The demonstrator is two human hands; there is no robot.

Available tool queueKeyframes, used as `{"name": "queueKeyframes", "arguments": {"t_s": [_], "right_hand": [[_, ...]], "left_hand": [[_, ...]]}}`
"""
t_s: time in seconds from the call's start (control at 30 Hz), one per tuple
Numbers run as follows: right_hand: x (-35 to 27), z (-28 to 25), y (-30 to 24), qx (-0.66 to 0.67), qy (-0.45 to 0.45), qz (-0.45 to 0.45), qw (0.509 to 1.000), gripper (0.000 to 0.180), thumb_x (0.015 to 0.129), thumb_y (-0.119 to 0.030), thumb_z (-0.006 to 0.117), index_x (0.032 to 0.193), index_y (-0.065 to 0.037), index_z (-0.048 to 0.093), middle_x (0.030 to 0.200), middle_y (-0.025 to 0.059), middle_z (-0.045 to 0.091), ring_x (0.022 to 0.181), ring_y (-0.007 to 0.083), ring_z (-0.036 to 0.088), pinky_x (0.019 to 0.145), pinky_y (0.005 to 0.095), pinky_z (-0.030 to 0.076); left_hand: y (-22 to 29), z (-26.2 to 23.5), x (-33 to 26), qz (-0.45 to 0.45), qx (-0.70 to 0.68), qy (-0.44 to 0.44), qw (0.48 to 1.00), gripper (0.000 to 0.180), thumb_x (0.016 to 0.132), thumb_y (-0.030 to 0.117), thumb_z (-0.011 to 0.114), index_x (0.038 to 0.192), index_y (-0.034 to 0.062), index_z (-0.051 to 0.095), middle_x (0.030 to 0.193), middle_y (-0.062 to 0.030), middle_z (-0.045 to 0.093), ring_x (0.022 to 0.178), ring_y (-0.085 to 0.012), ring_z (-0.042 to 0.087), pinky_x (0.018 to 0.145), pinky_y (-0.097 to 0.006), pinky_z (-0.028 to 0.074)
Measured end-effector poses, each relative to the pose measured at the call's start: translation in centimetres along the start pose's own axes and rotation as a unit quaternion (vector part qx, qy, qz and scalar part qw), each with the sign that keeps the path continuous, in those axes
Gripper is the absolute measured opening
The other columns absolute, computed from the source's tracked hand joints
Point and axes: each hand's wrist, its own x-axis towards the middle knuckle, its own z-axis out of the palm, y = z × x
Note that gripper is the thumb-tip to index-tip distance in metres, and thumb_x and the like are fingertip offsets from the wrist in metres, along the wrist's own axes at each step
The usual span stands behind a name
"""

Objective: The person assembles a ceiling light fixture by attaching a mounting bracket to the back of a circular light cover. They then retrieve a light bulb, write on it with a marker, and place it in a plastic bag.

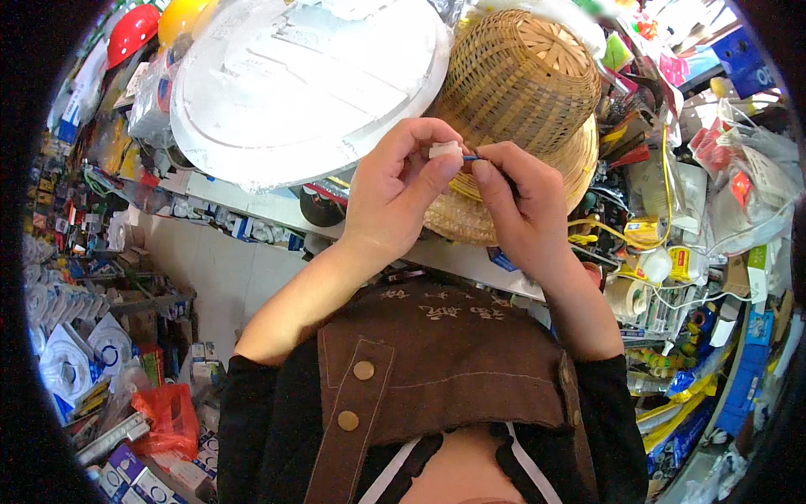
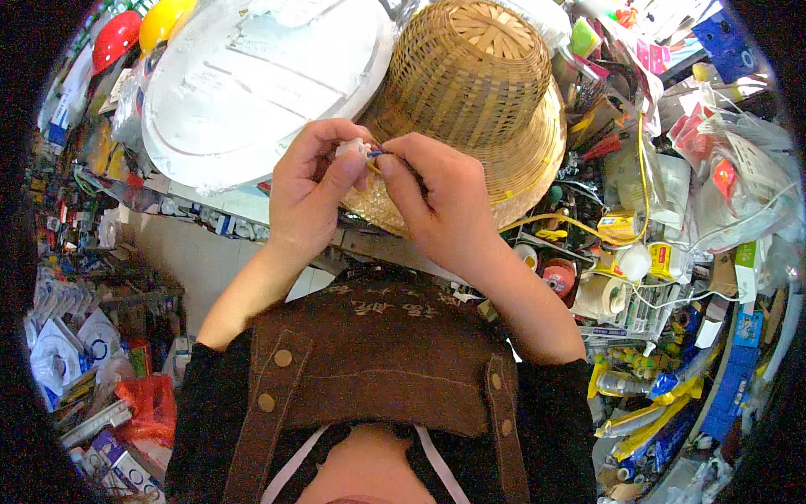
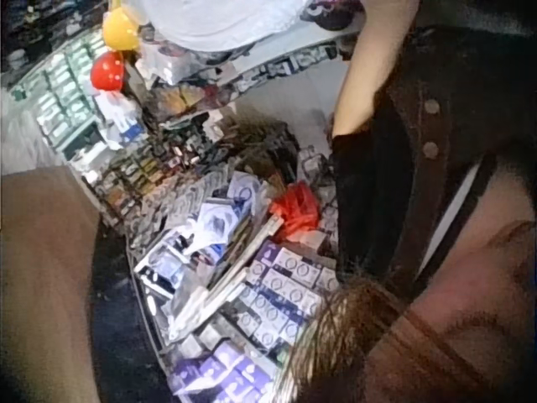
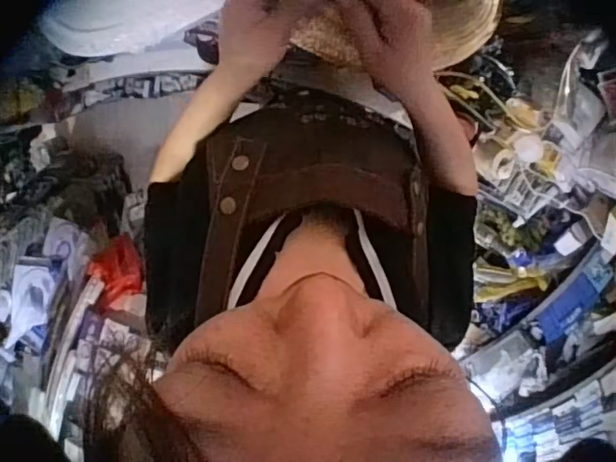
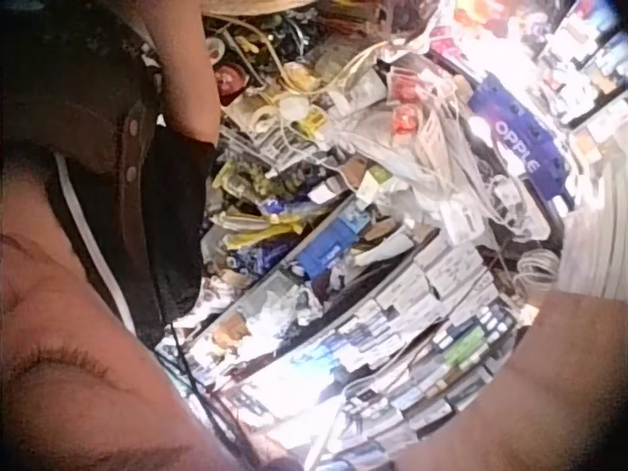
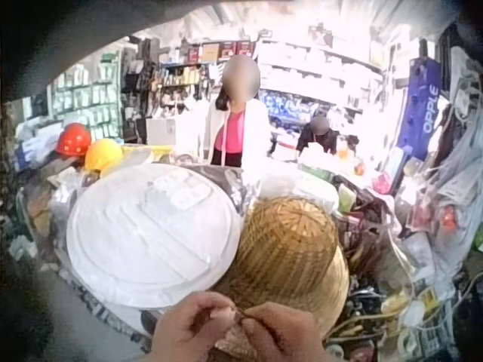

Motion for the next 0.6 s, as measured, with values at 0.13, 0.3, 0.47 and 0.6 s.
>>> {"name": "queueKeyframes", "arguments": {"t_s": [0.13,0.3,0.47,0.6], "right_hand": [[-0.9,0.8,0.5,-0.055,0.023,-0.054,0.997,0.009,0.085,-0.008,0.057,0.087,0.001,0.060,0.072,0.0159,0.058,0.063,0.0286,0.059,0.058,0.0330,0.047],[-2.7,-4.9,2.3,0.108,0.190,0.132,0.967,0.019,0.094,-0.015,0.049,0.097,-0.001,0.061,0.065,-0.0016,0.053,0.054,0.0037,0.040,0.048,0.0185,0.030],[-4.3,-3.8,2.0,0.206,0.136,0.205,0.947,0.015,0.094,-0.017,0.050,0.095,-0.003,0.057,0.065,-0.0027,0.049,0.055,0.0030,0.041,0.047,0.0179,0.029],[-4.4,-1.7,3.1,0.255,0.092,0.206,0.940,0.017,0.094,-0.015,0.051,0.100,-0.002,0.060,0.066,-0.0037,0.048,0.055,0.0032,0.040,0.048,0.0181,0.031]], "left_hand": [[-0.1,-1.8,-0.5,0.317,0.370,-0.045,0.872,0.022,0.080,0.011,0.066,0.098,0.0040,0.054,0.087,-0.0070,0.059,0.075,-0.0216,0.058,0.065,-0.030,0.047],[0.8,-8.3,-5.2,-0.127,0.292,-0.185,0.930,0.018,0.080,0.012,0.065,0.095,0.0031,0.060,0.089,-0.0109,0.061,0.084,-0.0275,0.060,0.074,-0.035,0.048],[-15.0,-5.4,-9.1,-0.193,0.264,-0.388,0.862,0.033,0.086,0.036,0.059,0.102,0.0069,0.061,0.106,-0.0126,0.060,0.095,-0.0306,0.058,0.081,-0.040,0.046],[-27.1,2.7,-9.8,-0.145,0.340,-0.438,0.820,0.045,0.087,0.037,0.055,0.121,0.0095,0.049,0.120,-0.0141,0.054,0.108,-0.0347,0.051,0.093,-0.046,0.039]]}}
